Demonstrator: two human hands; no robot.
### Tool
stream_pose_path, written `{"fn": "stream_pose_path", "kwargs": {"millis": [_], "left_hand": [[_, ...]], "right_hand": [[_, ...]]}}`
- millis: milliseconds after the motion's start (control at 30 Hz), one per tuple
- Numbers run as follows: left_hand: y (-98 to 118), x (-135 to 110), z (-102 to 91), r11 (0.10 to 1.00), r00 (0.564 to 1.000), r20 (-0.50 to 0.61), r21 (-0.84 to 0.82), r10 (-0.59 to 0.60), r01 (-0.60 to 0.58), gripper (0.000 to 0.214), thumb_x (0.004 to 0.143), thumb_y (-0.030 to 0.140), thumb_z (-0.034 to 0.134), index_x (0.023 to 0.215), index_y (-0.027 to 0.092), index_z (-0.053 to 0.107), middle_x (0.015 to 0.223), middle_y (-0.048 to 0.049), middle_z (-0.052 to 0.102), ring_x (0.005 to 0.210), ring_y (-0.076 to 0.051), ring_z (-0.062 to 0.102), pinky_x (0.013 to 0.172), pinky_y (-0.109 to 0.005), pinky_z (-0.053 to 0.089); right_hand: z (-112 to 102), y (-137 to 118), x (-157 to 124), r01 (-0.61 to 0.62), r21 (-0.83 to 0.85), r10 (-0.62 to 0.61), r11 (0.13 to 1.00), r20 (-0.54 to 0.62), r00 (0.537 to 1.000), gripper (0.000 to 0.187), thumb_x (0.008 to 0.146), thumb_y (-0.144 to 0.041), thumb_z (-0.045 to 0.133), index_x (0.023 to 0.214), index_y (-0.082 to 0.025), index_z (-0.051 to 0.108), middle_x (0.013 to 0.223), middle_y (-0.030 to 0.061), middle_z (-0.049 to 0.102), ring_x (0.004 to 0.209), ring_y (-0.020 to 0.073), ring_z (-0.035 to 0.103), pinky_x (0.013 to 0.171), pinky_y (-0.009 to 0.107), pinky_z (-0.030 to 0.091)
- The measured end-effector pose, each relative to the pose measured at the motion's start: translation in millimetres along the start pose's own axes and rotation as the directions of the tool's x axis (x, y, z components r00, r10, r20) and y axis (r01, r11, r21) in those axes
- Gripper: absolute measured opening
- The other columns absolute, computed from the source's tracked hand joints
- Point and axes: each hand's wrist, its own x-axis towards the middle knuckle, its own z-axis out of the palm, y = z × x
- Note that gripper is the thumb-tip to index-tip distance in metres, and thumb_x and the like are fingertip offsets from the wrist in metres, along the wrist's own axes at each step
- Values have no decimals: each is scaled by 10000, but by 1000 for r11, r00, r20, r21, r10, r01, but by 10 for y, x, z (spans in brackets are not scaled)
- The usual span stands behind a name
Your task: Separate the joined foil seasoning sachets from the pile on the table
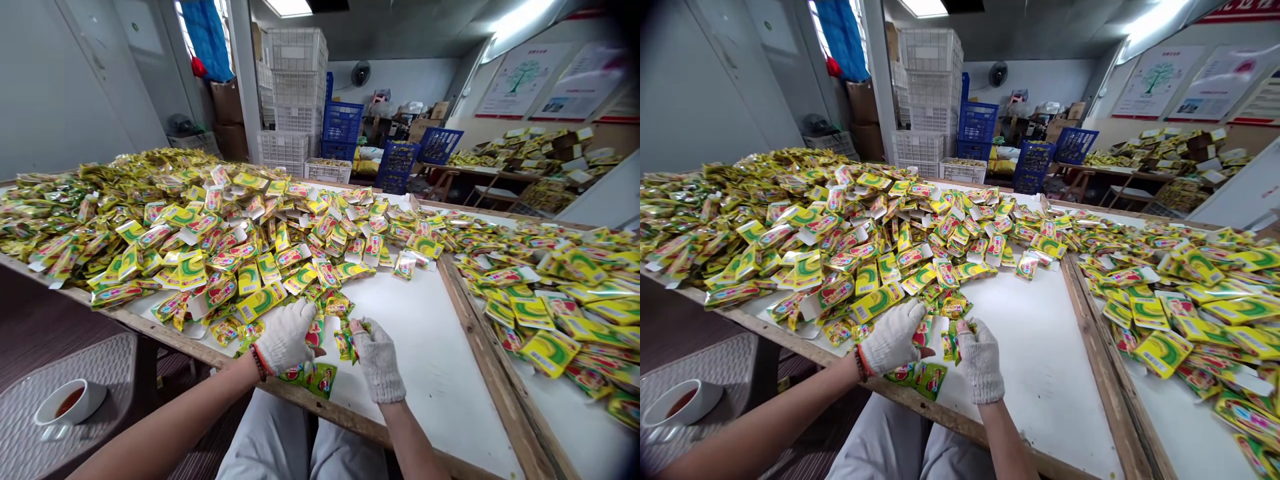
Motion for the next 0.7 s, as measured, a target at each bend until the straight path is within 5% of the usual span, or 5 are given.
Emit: {"fn": "stream_pose_path", "kwargs": {"millis": [200,367,533,700], "left_hand": [[346,-183,108,1000,1000,7,-20,-2,2,491,656,342,649,1095,192,491,1122,-99,538,984,-285,519,837,-390,427],[427,-189,188,984,993,-26,-140,-114,109,476,700,363,603,1122,183,476,1119,-103,538,982,-268,527,848,-370,432],[345,-172,134,994,995,-34,-50,-98,96,511,673,314,626,1142,176,477,1171,-117,516,1025,-287,504,873,-392,415],[383,-186,121,999,999,10,10,51,-51,510,671,269,613,1157,190,478,1215,-109,497,1079,-290,471,905,-413,392]], "right_hand": [[-23,-38,19,155,-311,-190,938,-83,978,332,882,-465,444,690,-201,505,627,2,565,574,136,493,557,241,372],[58,-90,-75,267,-601,-345,753,-15,938,296,906,-386,417,852,-167,609,806,91,640,753,210,581,702,306,425],[-102,-117,-121,391,-482,-355,784,169,919,282,882,-231,408,1024,-188,647,978,87,652,919,207,589,831,317,450],[-184,-98,-112,265,-346,-223,900,156,962,242,777,-196,489,909,-171,690,936,85,695,876,209,623,825,314,475]]}}
